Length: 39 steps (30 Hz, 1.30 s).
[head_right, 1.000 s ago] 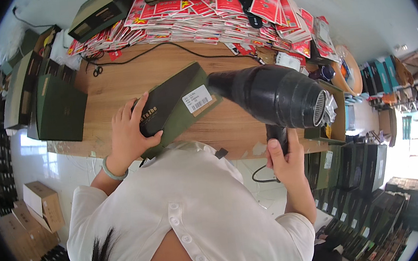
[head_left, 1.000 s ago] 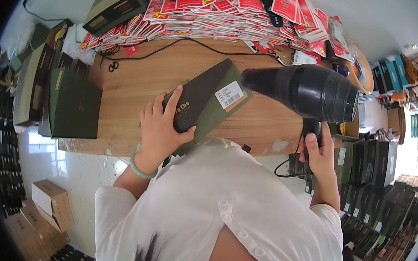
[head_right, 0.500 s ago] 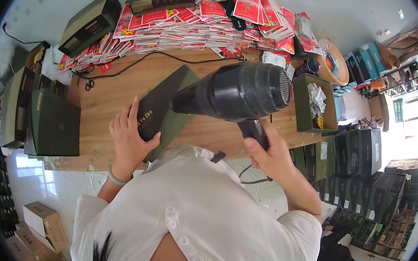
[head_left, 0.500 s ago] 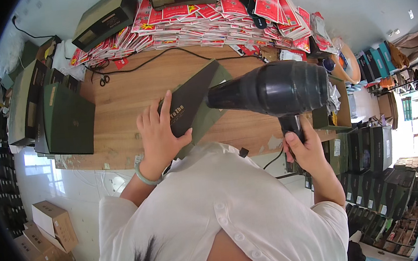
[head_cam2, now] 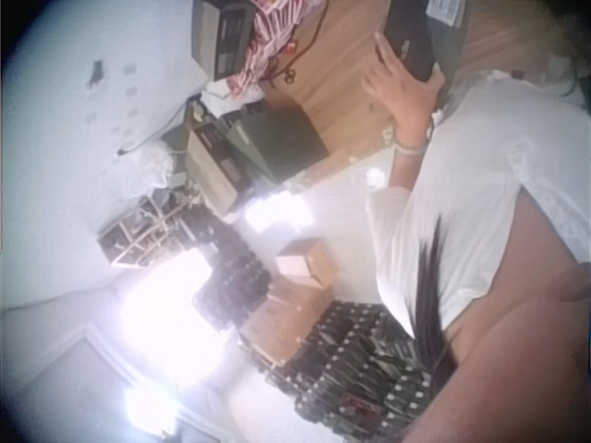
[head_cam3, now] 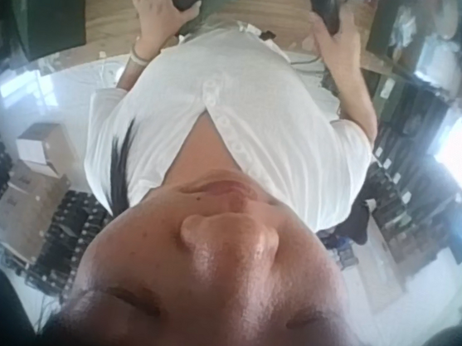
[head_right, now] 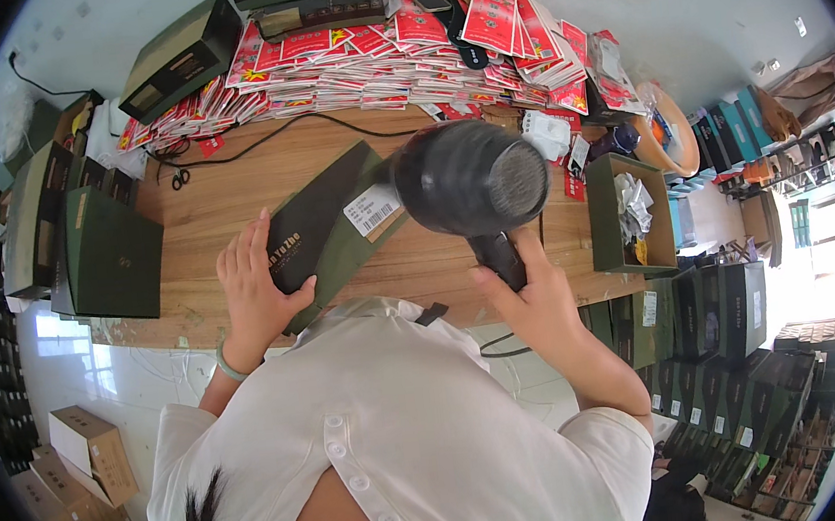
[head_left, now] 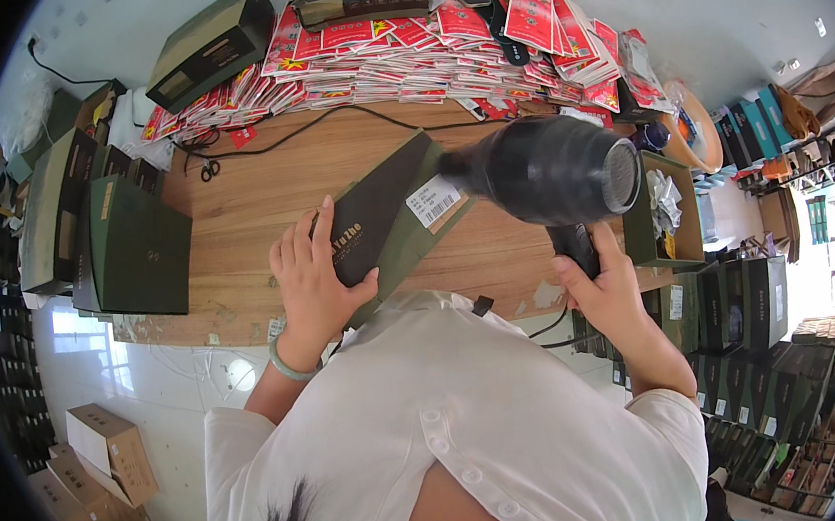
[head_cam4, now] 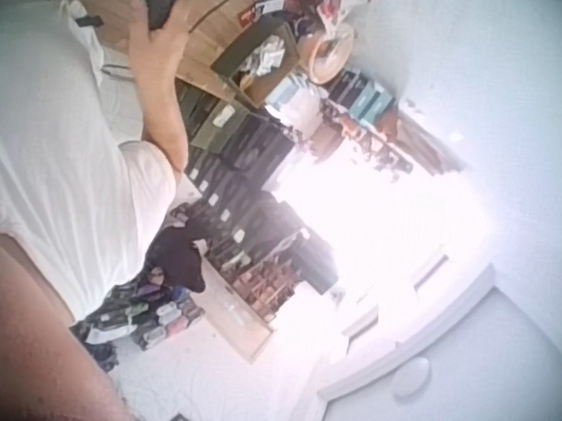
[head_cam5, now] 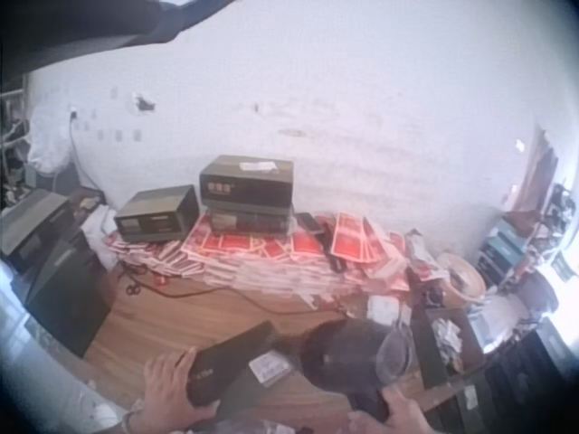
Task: The person places a black shoe into a green box, closes it, and uses a hairdryer to heat a label on the box. They then stack multiple green boxes on the floor and on a table, moving them between locations.
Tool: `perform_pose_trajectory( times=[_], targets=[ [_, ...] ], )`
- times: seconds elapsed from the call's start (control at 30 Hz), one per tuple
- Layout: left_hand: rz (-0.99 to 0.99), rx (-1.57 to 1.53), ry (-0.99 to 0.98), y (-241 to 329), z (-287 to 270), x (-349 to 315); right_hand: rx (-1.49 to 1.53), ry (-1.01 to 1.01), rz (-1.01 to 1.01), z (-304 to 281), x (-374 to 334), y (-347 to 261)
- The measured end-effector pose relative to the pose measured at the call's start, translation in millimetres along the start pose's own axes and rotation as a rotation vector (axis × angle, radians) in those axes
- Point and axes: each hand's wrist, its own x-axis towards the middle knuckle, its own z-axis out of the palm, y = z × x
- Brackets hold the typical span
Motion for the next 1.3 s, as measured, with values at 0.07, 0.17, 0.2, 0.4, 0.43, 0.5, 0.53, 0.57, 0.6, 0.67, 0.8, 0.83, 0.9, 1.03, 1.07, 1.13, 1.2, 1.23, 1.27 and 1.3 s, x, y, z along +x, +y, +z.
perform_pose_trajectory(
  times=[0.07,0.17,0.2,0.4,0.43,0.5,0.53,0.57,0.6,0.67,0.8,0.83,0.9,1.03,1.07,1.13,1.2,1.23,1.27,1.3],
  targets=[
    [-0.008,-0.002,0.004,1,0,0,-0.076,0.031,-0.116,-3,3,9],
    [-0.01,-0.003,0.014,1,2,0,0.052,-0.055,0.057,-9,1,5],
    [-0.009,-0.003,0.018,0,2,0,-0.021,-0.032,-0.057,-9,1,11],
    [-0.012,-0.005,0.025,-3,3,3,-0.058,-0.04,-0.086,-11,-8,20],
    [-0.01,0.004,0.016,-4,3,5,-0.154,-0.011,-0.218,-10,-5,31],
    [-0.005,0.02,-0.003,-7,2,7,-0.117,-0.008,-0.198,-11,-8,34],
    [-0.016,0.008,-0.001,-9,3,7,0.017,-0.038,-0.046,-11,-12,24],
    [-0.028,-0.005,0.001,-12,4,7,0.151,-0.068,0.106,-11,-15,19],
    [-0.039,-0.018,0.003,-13,5,6,0.039,-0.044,-0.003,-10,-15,27],
    [-0.049,-0.028,0.016,-16,7,6,-0.077,-0.016,-0.12,-9,-14,38],
    [-0.023,-0.018,0.059,-16,10,5,0.034,-0.032,-0.034,-7,-17,30],
    [-0.026,-0.023,0.061,-16,10,5,-0.075,0.007,-0.138,-4,-15,40],
    [-0.031,-0.034,0.063,-16,9,6,-0.087,0.021,-0.151,-4,-14,40],
    [-0.039,-0.05,0.075,-15,8,5,0.031,-0.007,-0.02,-3,-13,31],
    [-0.046,-0.06,0.075,-15,8,5,-0.009,0.01,-0.042,-2,-12,33],
    [-0.053,-0.069,0.079,-15,8,5,-0.009,0.01,-0.104,-3,-11,37],
    [-0.056,-0.07,0.087,-15,8,4,0.16,-0.063,0.071,-7,-13,28],
    [-0.056,-0.077,0.09,-15,8,5,0.059,-0.02,-0.025,-5,-13,32],
    [-0.055,-0.083,0.092,-15,8,5,-0.043,0.022,-0.121,-2,-11,40],
    [-0.054,-0.09,0.095,-15,8,5,-0.145,0.065,-0.217,-1,-11,43]
  ],
)
